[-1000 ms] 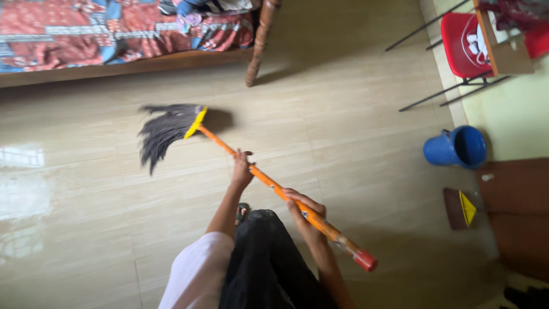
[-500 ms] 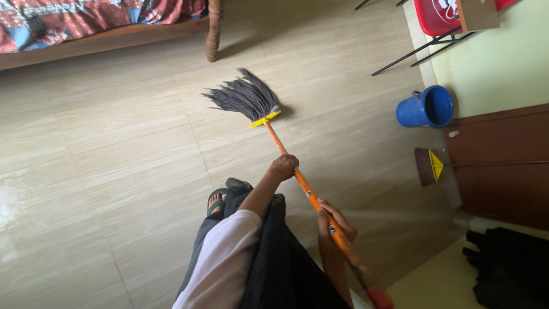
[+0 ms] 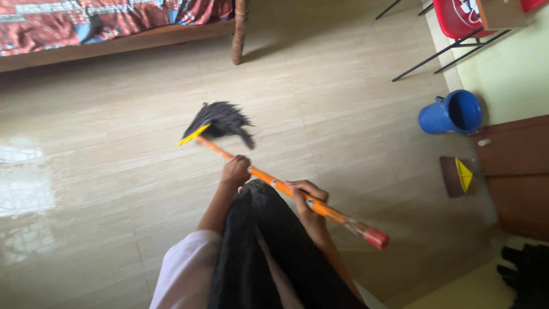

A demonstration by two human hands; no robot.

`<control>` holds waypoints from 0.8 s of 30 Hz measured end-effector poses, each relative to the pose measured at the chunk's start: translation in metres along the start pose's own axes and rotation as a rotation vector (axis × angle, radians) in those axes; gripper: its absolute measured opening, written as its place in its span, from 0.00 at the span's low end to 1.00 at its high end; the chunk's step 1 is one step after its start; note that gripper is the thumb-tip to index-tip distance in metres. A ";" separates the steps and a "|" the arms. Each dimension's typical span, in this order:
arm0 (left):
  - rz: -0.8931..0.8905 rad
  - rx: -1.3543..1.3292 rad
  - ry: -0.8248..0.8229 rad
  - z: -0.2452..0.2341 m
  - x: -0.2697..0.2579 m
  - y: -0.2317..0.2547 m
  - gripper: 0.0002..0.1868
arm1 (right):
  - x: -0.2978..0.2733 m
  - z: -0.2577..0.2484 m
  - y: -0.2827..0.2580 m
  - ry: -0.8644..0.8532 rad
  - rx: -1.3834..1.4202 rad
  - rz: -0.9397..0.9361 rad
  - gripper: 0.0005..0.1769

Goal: The person wrings out a mop over a blue bucket by hand and then mops the tiled floor of a bedroom around the bed, furniture, and entryway.

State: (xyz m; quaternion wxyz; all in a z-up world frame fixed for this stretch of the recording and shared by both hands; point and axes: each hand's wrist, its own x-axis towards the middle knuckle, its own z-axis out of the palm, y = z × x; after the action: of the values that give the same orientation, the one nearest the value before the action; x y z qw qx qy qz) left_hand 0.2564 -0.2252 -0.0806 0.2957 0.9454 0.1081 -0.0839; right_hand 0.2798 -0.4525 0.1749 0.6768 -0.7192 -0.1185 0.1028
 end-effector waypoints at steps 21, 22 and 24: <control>-0.591 -0.289 0.570 0.107 -0.218 -0.054 0.39 | -0.060 0.030 0.032 -0.694 -0.119 0.004 0.07; -0.529 -0.354 0.592 0.103 -0.199 -0.047 0.35 | -0.057 0.023 0.028 -0.686 -0.124 0.009 0.07; -0.510 -0.363 0.536 0.093 -0.168 -0.031 0.32 | -0.050 0.009 0.020 -0.587 -0.113 0.088 0.08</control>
State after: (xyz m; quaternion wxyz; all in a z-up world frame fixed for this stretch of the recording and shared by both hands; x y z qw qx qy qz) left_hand 0.0783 -0.2802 -0.1357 0.3888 0.8093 0.4251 0.1152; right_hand 0.2303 -0.4609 0.1540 0.5672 -0.6999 -0.2833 0.3289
